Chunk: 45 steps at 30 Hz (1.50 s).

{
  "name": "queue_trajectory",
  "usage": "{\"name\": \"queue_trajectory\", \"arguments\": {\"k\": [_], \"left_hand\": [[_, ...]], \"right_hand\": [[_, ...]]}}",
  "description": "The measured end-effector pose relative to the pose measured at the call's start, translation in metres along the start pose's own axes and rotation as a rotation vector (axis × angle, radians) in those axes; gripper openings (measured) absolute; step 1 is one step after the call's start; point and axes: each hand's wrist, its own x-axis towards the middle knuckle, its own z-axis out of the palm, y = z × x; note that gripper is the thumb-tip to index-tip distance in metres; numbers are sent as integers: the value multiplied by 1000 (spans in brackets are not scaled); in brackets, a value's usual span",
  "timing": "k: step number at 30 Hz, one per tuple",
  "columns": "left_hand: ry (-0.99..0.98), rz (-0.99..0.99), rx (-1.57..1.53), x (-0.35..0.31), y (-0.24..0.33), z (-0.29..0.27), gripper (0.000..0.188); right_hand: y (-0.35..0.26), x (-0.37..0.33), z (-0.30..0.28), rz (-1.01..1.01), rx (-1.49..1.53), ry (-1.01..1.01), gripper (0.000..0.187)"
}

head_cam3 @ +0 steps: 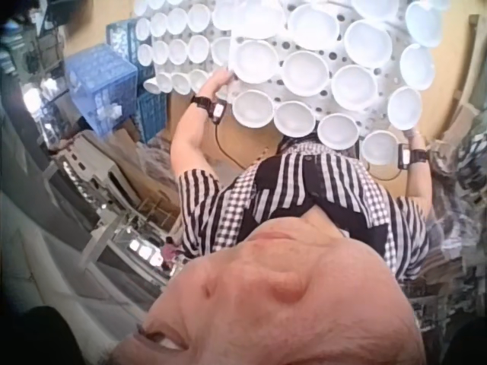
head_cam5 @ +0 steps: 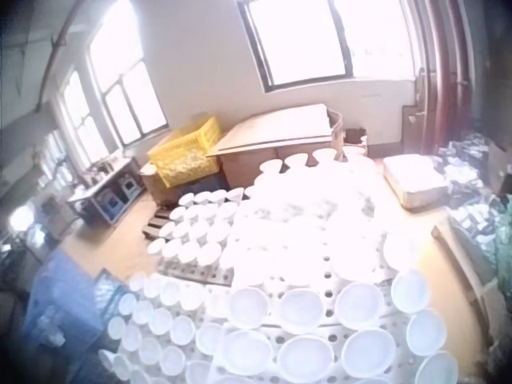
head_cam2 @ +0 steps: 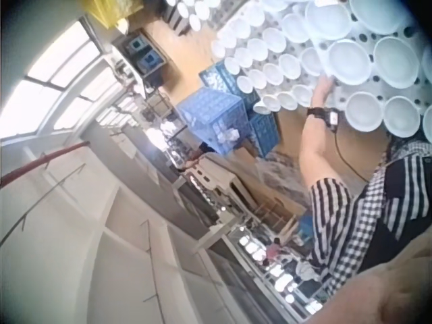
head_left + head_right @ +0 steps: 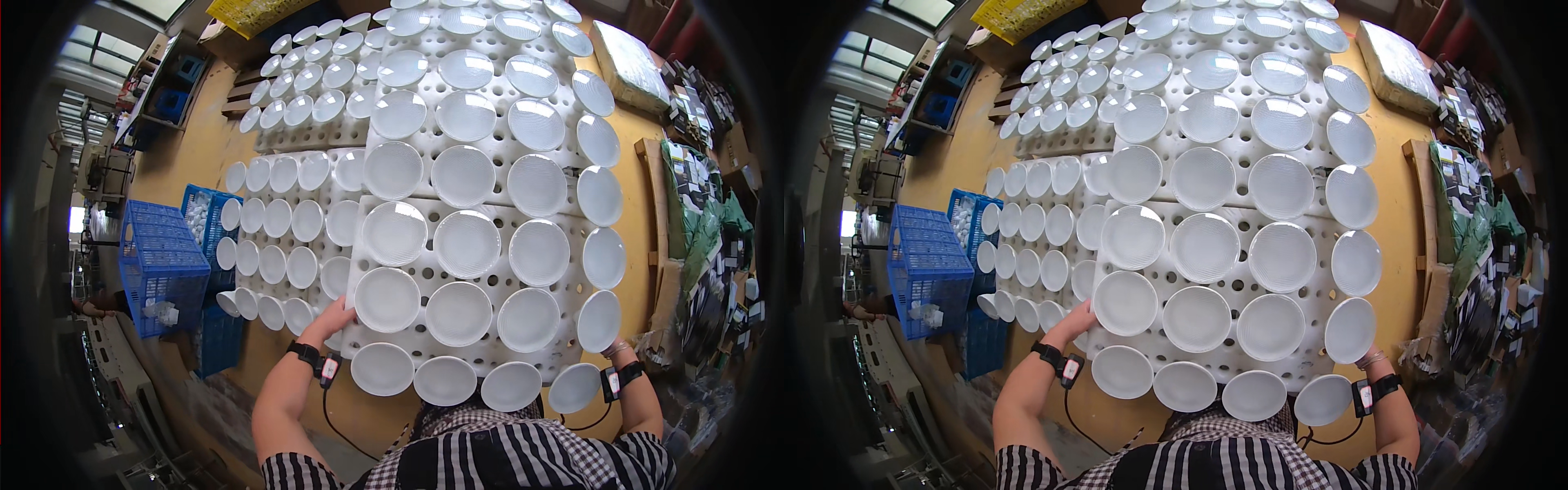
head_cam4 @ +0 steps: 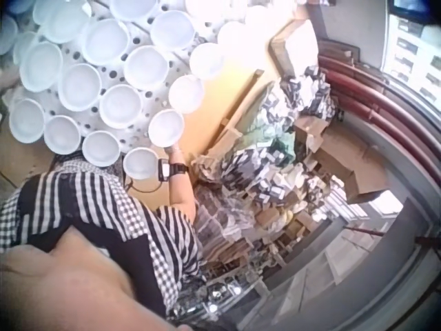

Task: Assembling white lamp components by wiping, applying liquid, and fitting parts together at a factory workstation.

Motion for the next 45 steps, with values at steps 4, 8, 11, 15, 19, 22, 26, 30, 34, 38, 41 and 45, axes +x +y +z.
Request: {"name": "queue_trajectory", "arguments": {"k": [4,8,11,15,19,22,26,30,34,38,41,45], "left_hand": [[-4,45,-3,-18,-6,4,41],[77,72,-134,-31,-12,21,42],[134,66,-255,-39,-13,31,41],[198,148,-402,-51,-14,39,36],[211,195,-427,-67,-20,46,37],[222,184,-450,-80,-30,52,36],[262,264,-568,-93,-51,60,35],[261,280,-621,-103,-74,64,32],[360,312,-651,-132,-98,67,31],[422,292,-731,-173,-127,71,31],[517,281,-758,-206,-152,75,31],[625,267,-785,-253,-191,79,30]], "right_hand": [[-3,-4,-1,-17,-7,9,35],[-7,-11,2,-41,-14,16,35],[-7,-18,7,-62,-17,25,34],[-4,-32,14,-103,-14,63,32],[-1,-46,23,-171,-27,98,31],[2,-50,27,-198,-39,101,31],[11,-51,22,-255,-80,109,31],[10,-47,22,-335,-164,104,31],[-6,-39,42,-320,-120,57,36],[-18,-48,72,-394,-175,-123,40],[-28,-54,100,-441,-214,-170,38],[-39,-55,150,-499,-289,-143,38]]}}
